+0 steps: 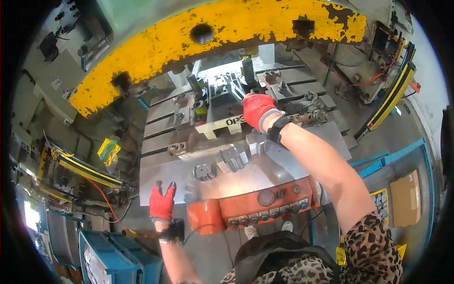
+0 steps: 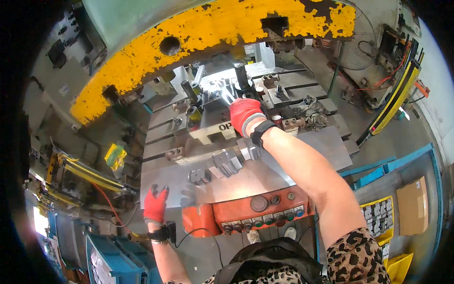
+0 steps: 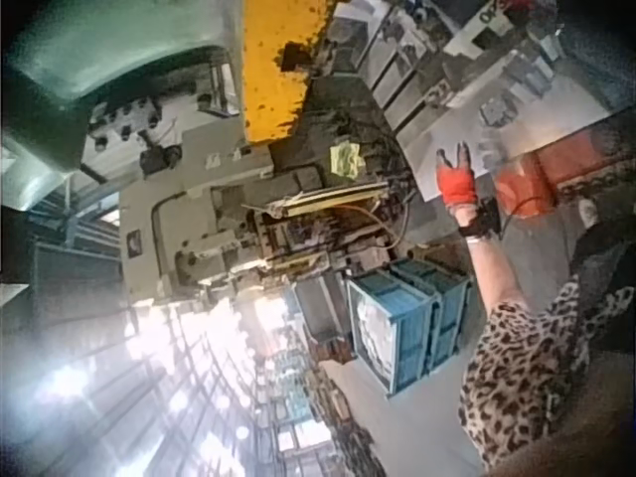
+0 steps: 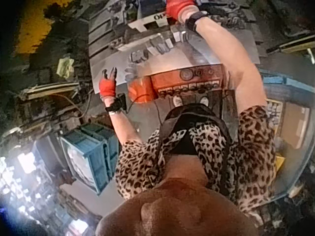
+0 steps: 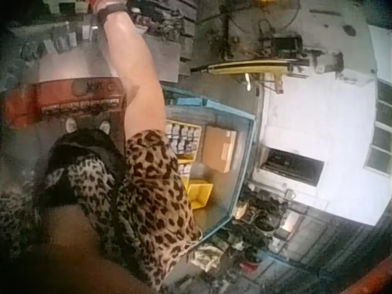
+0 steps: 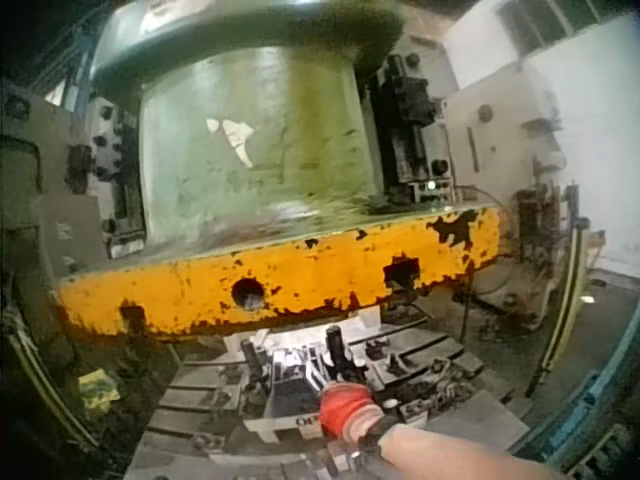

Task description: Operator uses a hydraulic press to shape metal parts, using tongs to move workpieces between the stage and storage bins.

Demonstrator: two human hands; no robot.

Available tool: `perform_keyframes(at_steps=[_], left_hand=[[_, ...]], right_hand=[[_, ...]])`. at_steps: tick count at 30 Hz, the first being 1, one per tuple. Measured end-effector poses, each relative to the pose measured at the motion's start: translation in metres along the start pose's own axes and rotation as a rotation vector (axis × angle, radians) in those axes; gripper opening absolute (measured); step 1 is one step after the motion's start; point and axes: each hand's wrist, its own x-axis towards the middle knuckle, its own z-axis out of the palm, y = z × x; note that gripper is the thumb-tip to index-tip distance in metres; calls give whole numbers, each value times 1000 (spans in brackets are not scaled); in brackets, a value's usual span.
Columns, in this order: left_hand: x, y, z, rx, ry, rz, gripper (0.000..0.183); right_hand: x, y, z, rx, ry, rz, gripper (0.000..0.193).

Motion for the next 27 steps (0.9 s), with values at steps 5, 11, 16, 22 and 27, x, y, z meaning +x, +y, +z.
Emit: perform_keyframes(at_steps=[5,11,16,22,27], left_hand=[[-5,-6,-5,70,7,54,69],[-25,10,-14,-35,19,-33,67],[-37,18,-13,-69,27,-91,65],[-26,-4,2,12,25,-95,66],[-59,-39,-31,-133,102,5,52]], right_hand=[[1,7,0,-604,101,-200,23],[-18,35,-12,-449,267,-109,23],[-13,39,-11,-316,297,-140,15],[26,4,-3,-227,170,-153,16],[-36,32,-12,123,299,-65,35]])
